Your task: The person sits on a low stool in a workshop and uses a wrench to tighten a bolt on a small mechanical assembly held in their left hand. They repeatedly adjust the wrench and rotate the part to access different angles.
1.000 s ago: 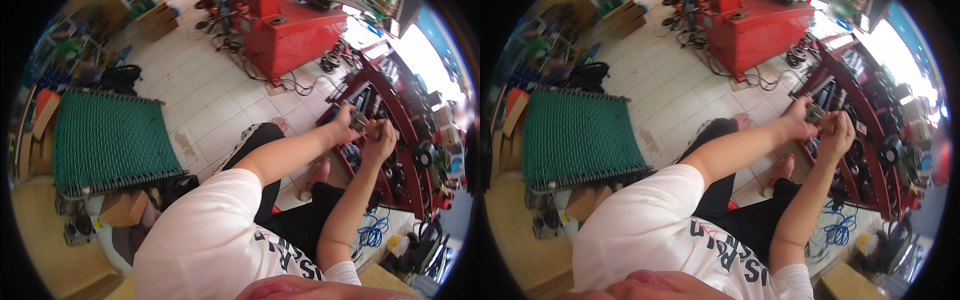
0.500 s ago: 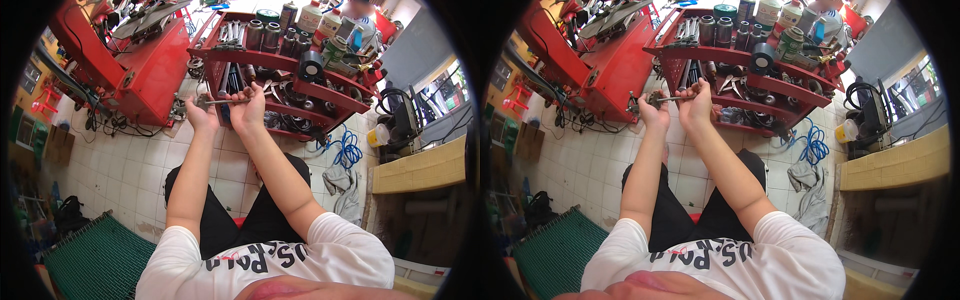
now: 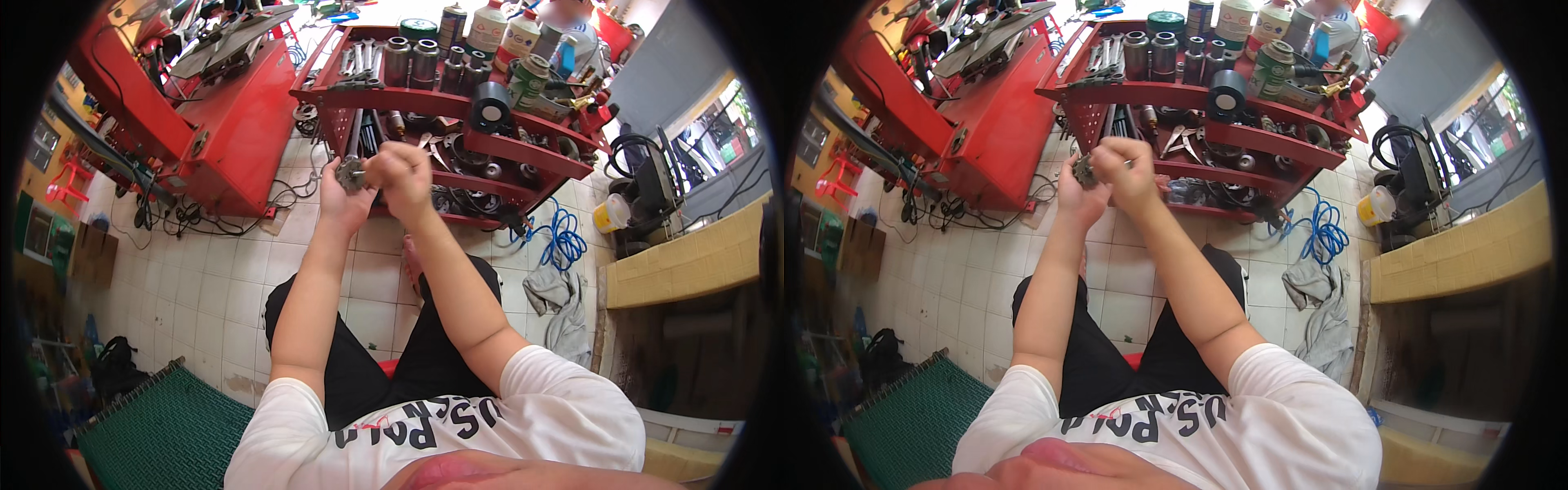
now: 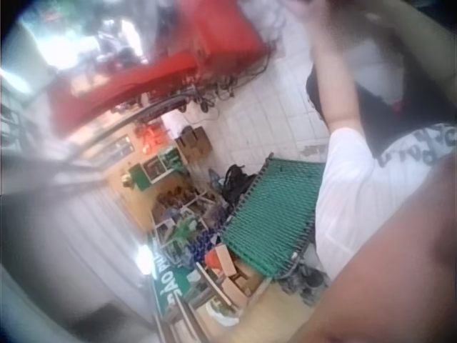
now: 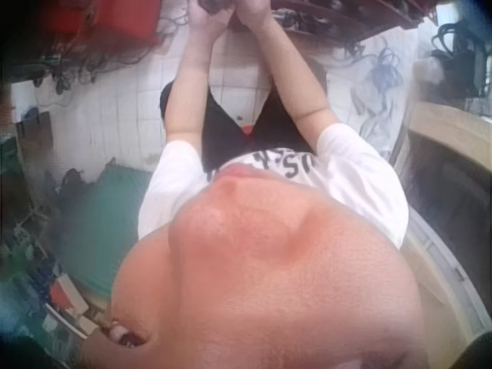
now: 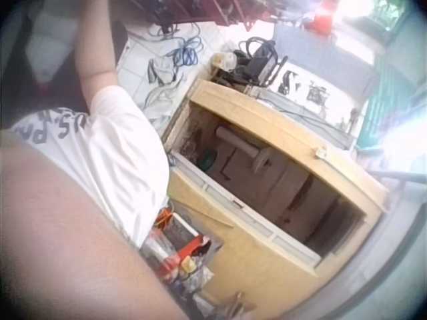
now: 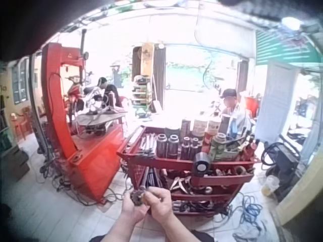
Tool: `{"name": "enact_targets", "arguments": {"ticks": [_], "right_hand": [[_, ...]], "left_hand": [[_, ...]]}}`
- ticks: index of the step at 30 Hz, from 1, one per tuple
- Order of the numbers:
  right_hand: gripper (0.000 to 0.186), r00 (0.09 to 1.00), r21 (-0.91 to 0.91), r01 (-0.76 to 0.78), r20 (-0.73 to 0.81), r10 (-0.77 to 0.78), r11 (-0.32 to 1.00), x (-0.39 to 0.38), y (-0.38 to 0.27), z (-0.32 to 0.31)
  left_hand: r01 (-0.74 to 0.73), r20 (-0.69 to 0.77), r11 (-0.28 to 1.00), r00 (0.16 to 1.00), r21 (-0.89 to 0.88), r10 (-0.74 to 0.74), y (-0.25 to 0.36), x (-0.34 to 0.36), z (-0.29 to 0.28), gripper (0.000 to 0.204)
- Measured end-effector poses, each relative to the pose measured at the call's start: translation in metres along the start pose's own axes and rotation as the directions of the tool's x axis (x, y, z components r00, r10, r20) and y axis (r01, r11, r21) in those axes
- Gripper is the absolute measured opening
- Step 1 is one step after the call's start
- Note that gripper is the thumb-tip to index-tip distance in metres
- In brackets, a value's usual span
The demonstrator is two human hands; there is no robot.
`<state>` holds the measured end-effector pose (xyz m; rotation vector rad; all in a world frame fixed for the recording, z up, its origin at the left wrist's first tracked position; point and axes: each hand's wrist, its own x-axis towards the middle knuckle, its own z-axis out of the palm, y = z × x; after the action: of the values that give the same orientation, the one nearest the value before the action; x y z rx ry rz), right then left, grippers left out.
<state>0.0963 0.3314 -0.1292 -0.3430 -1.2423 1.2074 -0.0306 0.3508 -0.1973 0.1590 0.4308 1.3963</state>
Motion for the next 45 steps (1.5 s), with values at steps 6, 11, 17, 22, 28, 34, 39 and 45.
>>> {"name": "enact_targets", "arguments": {"ticks": [6, 11, 17, 22, 28, 34, 39, 45], "right_hand": [[0.02, 0.986, -0.172, 0.081, -0.132, -0.105, 0.982, -0.005, 0.025, 0.025], [0.017, 0.829, 0.303, -0.052, -0.519, 0.21, 0.952, -0.007, 0.029, 0.059], [0.023, 0.767, 0.385, -0.003, -0.591, 0.249, 0.923, -0.002, 0.031, 0.052], [0.042, 0.852, 0.24, -0.001, -0.508, 0.126, 0.971, 0.0, 0.02, 0.033], [0.038, 0.993, -0.27, 0.101, 0.083, -0.081, 0.958, -0.005, 0.005, 0.019], [0.045, 0.835, -0.402, 0.335, 0.545, -0.071, 0.852, -0.006, -0.007, 0.032], [0.044, 0.813, -0.462, 0.315, 0.582, 0.015, 0.829, -0.007, -0.01, 0.034], [0.022, 0.995, -0.38, 0.026, 0.095, 0.01, 0.925, -0.005, 0.017, 0.024]], "left_hand": [[-0.035, -0.065, 0.996, 0.997, -0.077, 0.03, -0.002, 0.008, -0.019, 0.03], [-0.29, -0.255, 0.914, 0.942, -0.284, 0.22, 0.019, 0.025, -0.048, 0.03], [-0.353, -0.283, 0.925, 0.91, -0.142, 0.304, 0.015, 0.024, -0.043, 0.031], [-0.086, -0.153, 0.989, 0.986, -0.122, 0.067, -0.005, 0.013, -0.019, 0.034], [-0.058, 0.181, 0.977, 0.983, 0.205, 0.021, 0.001, 0.024, -0.051, 0.044], [0.234, 0.071, 0.965, 0.967, 0.118, -0.243, 0.015, 0.023, -0.068, 0.048], [0.073, -0.027, 0.997, 0.997, 0.034, -0.072, 0.004, 0.016, -0.058, 0.052], [-0.269, -0.175, 0.961, 0.945, 0.068, 0.277, 0.001, 0.025, -0.042, 0.057]]}}
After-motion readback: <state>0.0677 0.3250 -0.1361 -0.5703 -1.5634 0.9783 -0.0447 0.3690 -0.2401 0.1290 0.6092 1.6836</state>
